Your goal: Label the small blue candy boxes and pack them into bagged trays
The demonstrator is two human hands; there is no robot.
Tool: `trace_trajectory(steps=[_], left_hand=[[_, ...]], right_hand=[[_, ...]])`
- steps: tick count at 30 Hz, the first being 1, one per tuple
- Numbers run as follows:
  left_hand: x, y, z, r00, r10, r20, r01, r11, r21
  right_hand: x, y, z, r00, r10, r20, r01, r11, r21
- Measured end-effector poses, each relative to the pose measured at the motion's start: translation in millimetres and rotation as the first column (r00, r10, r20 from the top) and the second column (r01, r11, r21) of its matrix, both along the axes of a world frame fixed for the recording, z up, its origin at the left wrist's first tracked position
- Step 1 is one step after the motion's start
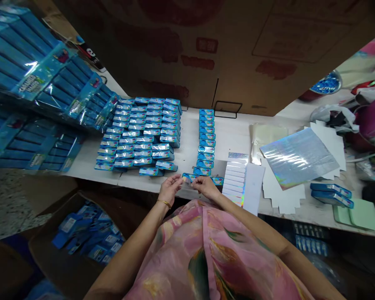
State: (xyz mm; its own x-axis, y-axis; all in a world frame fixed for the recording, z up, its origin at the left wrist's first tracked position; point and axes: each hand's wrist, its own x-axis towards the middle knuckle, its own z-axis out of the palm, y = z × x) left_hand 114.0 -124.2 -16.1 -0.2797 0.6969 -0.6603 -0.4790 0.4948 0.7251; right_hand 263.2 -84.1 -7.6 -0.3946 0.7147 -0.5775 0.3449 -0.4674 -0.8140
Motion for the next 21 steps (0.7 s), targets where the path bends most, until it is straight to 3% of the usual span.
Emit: trace_trajectory(steps=[5,10,18,21], left_hand=[[-1.9,5.2,-17.9,0.982,0.128,-0.141,-0.128,0.992,0.008],[-1.2,12.0,-33.7,0.954,0.259,-0.153,-0.26,0.965,0.015],[-4.3,12.9,-49.4,0.95,0.248,-0.191,-0.255,0.967,-0.011],[-3.3,13.3,-55.1,0.952,0.236,-0.197,-0.242,0.97,-0.007]], right_hand=[[-5.3,6.8,-14.8,0.978,-0.004,0.209,-0.017,0.995,0.096],[-13.9,17.5,-17.0,0.902,0.014,0.431,-0.128,0.963,0.237],[-20.0,24.3,-19.7,0.807,0.101,0.583,-0.28,0.933,0.227],[-22.6,22.8,-18.9,0.739,0.15,0.657,-0.383,0.896,0.226]])
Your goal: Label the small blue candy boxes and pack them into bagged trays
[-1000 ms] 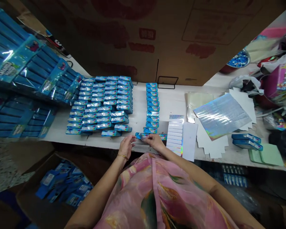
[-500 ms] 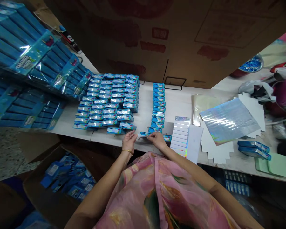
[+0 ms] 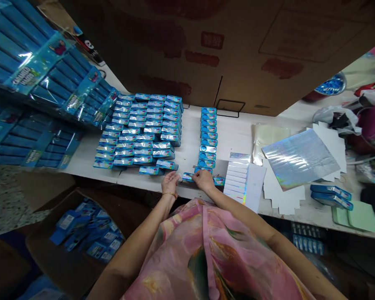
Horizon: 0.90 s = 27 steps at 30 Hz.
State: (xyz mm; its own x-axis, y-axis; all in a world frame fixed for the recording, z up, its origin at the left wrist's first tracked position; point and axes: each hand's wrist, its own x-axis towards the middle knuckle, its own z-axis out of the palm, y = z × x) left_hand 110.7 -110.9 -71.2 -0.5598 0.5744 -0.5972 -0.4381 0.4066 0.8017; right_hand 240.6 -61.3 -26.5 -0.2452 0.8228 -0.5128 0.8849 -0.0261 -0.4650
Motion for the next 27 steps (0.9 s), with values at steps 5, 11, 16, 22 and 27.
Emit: trace_trajectory(steps=[5,11,16,22,27], left_hand=[[4.9,1.2,-6.9,0.998,-0.055,-0.018,0.056,0.998,0.02],[6.4,-3.5,-12.0,0.987,-0.125,-0.1,0.129,0.991,0.027],[3.8,-6.5,-7.2,0.967,-0.21,-0.146,0.218,0.975,0.041],[-2.4,-14.3,12.4,0.744,-0.52,-0.419,0.604,0.792,0.089],[7.1,-18.3,11.8,0.54,-0.678,-0.498,0.732,0.671,-0.118]], right_hand=[[0.7,-5.3,15.3,0.954,0.204,0.22,-0.228,0.969,0.091],[14.9,-19.6,26.3,0.823,0.512,0.245,-0.547,0.83,0.106],[18.8,-26.7,20.8,0.819,0.519,0.244,-0.552,0.829,0.088],[39.0,-31.1,24.8,0.821,0.507,0.263,-0.568,0.774,0.281],[38.6,-39.5,20.2,0.825,0.487,0.287,-0.565,0.729,0.388]])
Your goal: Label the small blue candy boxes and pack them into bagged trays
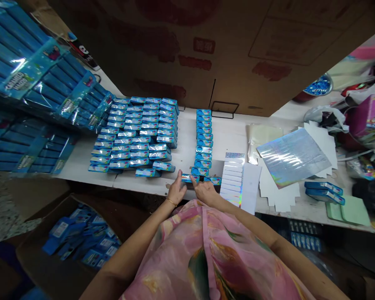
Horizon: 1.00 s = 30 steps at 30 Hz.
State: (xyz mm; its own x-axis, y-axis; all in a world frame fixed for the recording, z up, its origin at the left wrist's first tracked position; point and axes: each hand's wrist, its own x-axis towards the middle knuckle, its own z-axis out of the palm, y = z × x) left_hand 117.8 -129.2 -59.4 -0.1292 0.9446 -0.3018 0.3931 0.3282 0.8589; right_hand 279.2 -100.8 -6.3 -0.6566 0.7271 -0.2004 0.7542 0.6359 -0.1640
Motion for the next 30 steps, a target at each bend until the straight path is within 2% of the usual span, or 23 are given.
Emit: trace_trajectory(steps=[3,5,7,9,11,13,15,17,19,20,22,24,26,28,30], left_hand=[[8.8,1.3,2.0,0.968,-0.088,-0.236,0.116,0.987,0.109],[12.9,3.9,6.4,0.901,-0.158,-0.404,0.24,0.958,0.159],[11.3,6.7,11.2,0.814,-0.233,-0.532,0.347,0.93,0.124],[0.6,7.0,14.8,0.734,-0.282,-0.618,0.405,0.912,0.065],[-18.6,2.6,17.2,0.668,-0.275,-0.692,0.401,0.916,0.022],[-40.2,-5.8,19.4,0.613,-0.209,-0.762,0.33,0.944,0.006],[-55.3,-14.3,22.0,0.562,-0.11,-0.82,0.238,0.971,0.032],[-56.7,-18.4,24.7,0.538,-0.033,-0.842,0.198,0.976,0.087],[-41.6,-15.9,26.8,0.58,-0.051,-0.813,0.272,0.953,0.135],[-28.7,-12.1,27.6,0.618,-0.112,-0.778,0.354,0.923,0.149],[3.4,-0.8,27.9,0.658,-0.295,-0.693,0.54,0.826,0.161],[36.2,12.6,26.8,0.623,-0.43,-0.653,0.656,0.742,0.138],[61.3,24.2,24.8,0.558,-0.469,-0.685,0.696,0.714,0.079],[73.7,30.7,22.8,0.5,-0.473,-0.725,0.705,0.709,0.024],[73.8,30.9,21.7,0.468,-0.469,-0.749,0.702,0.712,-0.007]], right_hand=[[-3.6,4.2,-1.1,1.0,0.001,-0.017,-0.001,0.999,-0.035],[1.5,9.2,1.5,0.998,-0.027,-0.061,0.025,0.999,-0.034],[16.3,13.7,5.2,0.986,-0.065,-0.153,0.067,0.998,0.006],[40.8,17.2,8.3,0.952,-0.113,-0.284,0.137,0.988,0.066],[71.4,19.8,10.0,0.893,-0.182,-0.412,0.248,0.962,0.112],[101.8,20.6,11.5,0.834,-0.256,-0.489,0.357,0.926,0.125],[124.8,18.7,13.8,0.792,-0.31,-0.526,0.437,0.889,0.135],[135.1,14.3,16.9,0.78,-0.325,-0.535,0.47,0.868,0.159],[131.4,9.0,19.6,0.823,-0.281,-0.493,0.416,0.89,0.188],[125.3,6.6,20.4,0.862,-0.243,-0.445,0.357,0.914,0.193],[108.9,2.9,20.5,0.932,-0.173,-0.319,0.24,0.954,0.183],[93.9,0.8,19.1,0.963,-0.161,-0.215,0.197,0.967,0.163],[87.3,0.8,17.0,0.964,-0.199,-0.176,0.227,0.961,0.156],[91.3,3.5,14.1,0.939,-0.28,-0.2,0.313,0.936,0.158],[103.2,9.2,9.4,0.86,-0.425,-0.283,0.477,0.866,0.149]])
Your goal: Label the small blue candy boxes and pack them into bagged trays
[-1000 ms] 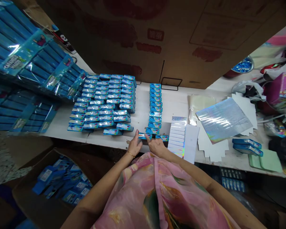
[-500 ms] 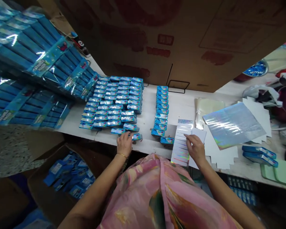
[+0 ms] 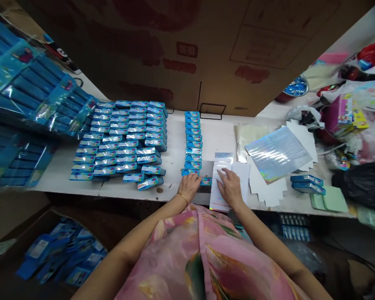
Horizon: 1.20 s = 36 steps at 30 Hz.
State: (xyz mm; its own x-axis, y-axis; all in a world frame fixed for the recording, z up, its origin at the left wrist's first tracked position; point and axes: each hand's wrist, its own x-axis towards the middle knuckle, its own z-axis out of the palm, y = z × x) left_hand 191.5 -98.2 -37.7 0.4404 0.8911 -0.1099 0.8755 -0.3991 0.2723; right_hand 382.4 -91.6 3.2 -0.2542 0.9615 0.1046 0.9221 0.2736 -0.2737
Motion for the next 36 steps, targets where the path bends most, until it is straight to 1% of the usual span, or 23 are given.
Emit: trace_trajectory(steps=[2,4,5,7,9,10,12,14,16,18,20,22,23,24,26,27,28,29,30,31,33,35,36], left_hand=[[-8.2,-4.1,-0.2,0.999,0.025,-0.027,-0.025,1.0,0.007],[-18.9,-9.2,-0.1,0.997,0.065,-0.049,-0.064,0.998,0.015],[-23.5,-11.3,-0.3,0.995,0.081,-0.055,-0.08,0.997,0.017],[-29.9,-14.2,-0.9,0.993,0.102,-0.058,-0.101,0.995,0.017],[-32.7,-16.1,-1.8,0.991,0.123,-0.054,-0.123,0.992,0.014],[-33.2,-17.1,-2.0,0.989,0.143,-0.048,-0.143,0.99,0.016],[-32.9,-19.0,-1.1,0.979,0.201,-0.011,-0.201,0.979,0.03],[-30.6,-19.9,2.0,0.968,0.237,0.076,-0.241,0.969,0.048],[-25.7,-18.5,7.0,0.958,0.21,0.198,-0.224,0.973,0.05],[-18.2,-14.4,12.6,0.929,0.141,0.341,-0.157,0.987,0.02],[-9.1,-7.7,16.7,0.857,0.129,0.5,-0.118,0.992,-0.054],[1.3,1.8,18.7,0.738,0.241,0.63,-0.147,0.969,-0.198],[7.1,7.7,19.2,0.664,0.331,0.671,-0.172,0.94,-0.293],[13.6,14.3,19.7,0.58,0.427,0.693,-0.192,0.899,-0.393],[28.7,28.6,21.8,0.398,0.578,0.713,-0.167,0.81,-0.563],[37.1,35.8,23.8,0.312,0.616,0.724,-0.121,0.781,-0.613],[45.6,42.4,26.5,0.237,0.632,0.738,-0.063,0.768,-0.637],[54.0,48.3,29.8,0.177,0.637,0.75,-0.011,0.764,-0.646],[61.7,53.2,33.3,0.13,0.64,0.757,0.024,0.762,-0.648],[68.3,57.1,37.0,0.093,0.649,0.755,0.034,0.756,-0.654],[77.7,61.7,44.2,0.04,0.682,0.73,-0.007,0.731,-0.683],[81.6,63.3,51.4,0.027,0.697,0.717,-0.054,0.717,-0.695],[82.0,63.4,55.4,0.043,0.688,0.725,-0.055,0.726,-0.686]], right_hand=[[13.4,8.0,-7.5,0.963,-0.227,-0.144,0.226,0.974,-0.024],[22.1,16.1,-18.1,0.85,-0.425,-0.31,0.382,0.904,-0.191],[23.7,19.3,-24.0,0.772,-0.502,-0.39,0.397,0.86,-0.32],[22.1,23.1,-35.1,0.595,-0.616,-0.516,0.301,0.767,-0.567],[17.1,23.2,-42.5,0.456,-0.676,-0.578,0.178,0.706,-0.685],[14.3,22.3,-44.3,0.427,-0.688,-0.586,0.162,0.696,-0.699],[8.5,20.9,-44.9,0.462,-0.686,-0.562,0.224,0.703,-0.675],[0.8,22.3,-43.8,0.565,-0.668,-0.485,0.325,0.72,-0.613],[-8.9,27.3,-43.9,0.669,-0.637,-0.383,0.37,0.732,-0.572],[-17.3,33.8,-44.5,0.73,-0.599,-0.328,0.345,0.737,-0.581],[-19.2,37.5,-42.3,0.74,-0.583,-0.334,0.31,0.738,-0.6],[-12.8,34.7,-34.0,0.724,-0.582,-0.371,0.3,0.749,-0.59],[-7.2,30.7,-27.5,0.69,-0.583,-0.429,0.28,0.762,-0.584],[-1.1,25.4,-20.0,0.63,-0.578,-0.518,0.239,0.779,-0.58],[10.3,12.7,-4.5,0.431,-0.552,-0.714,0.109,0.817,-0.566],[14.7,6.6,2.0,0.321,-0.538,-0.779,0.039,0.83,-0.557],[18.0,1.5,7.3,0.241,-0.533,-0.811,-0.021,0.833,-0.553],[20.6,-2.3,11.2,0.214,-0.536,-0.816,-0.063,0.826,-0.56],[22.8,-4.5,14.3,0.227,-0.539,-0.811,-0.089,0.818,-0.569],[24.8,-4.9,17.1,0.272,-0.53,-0.803,-0.092,0.817,-0.57],[29.3,-0.8,25.2,0.43,-0.454,-0.78,0.026,0.87,-0.492],[33.8,9.1,39.7,0.661,-0.315,-0.681,0.208,0.949,-0.237],[35.7,15.8,49.3,0.784,-0.233,-0.576,0.234,0.969,-0.075]])
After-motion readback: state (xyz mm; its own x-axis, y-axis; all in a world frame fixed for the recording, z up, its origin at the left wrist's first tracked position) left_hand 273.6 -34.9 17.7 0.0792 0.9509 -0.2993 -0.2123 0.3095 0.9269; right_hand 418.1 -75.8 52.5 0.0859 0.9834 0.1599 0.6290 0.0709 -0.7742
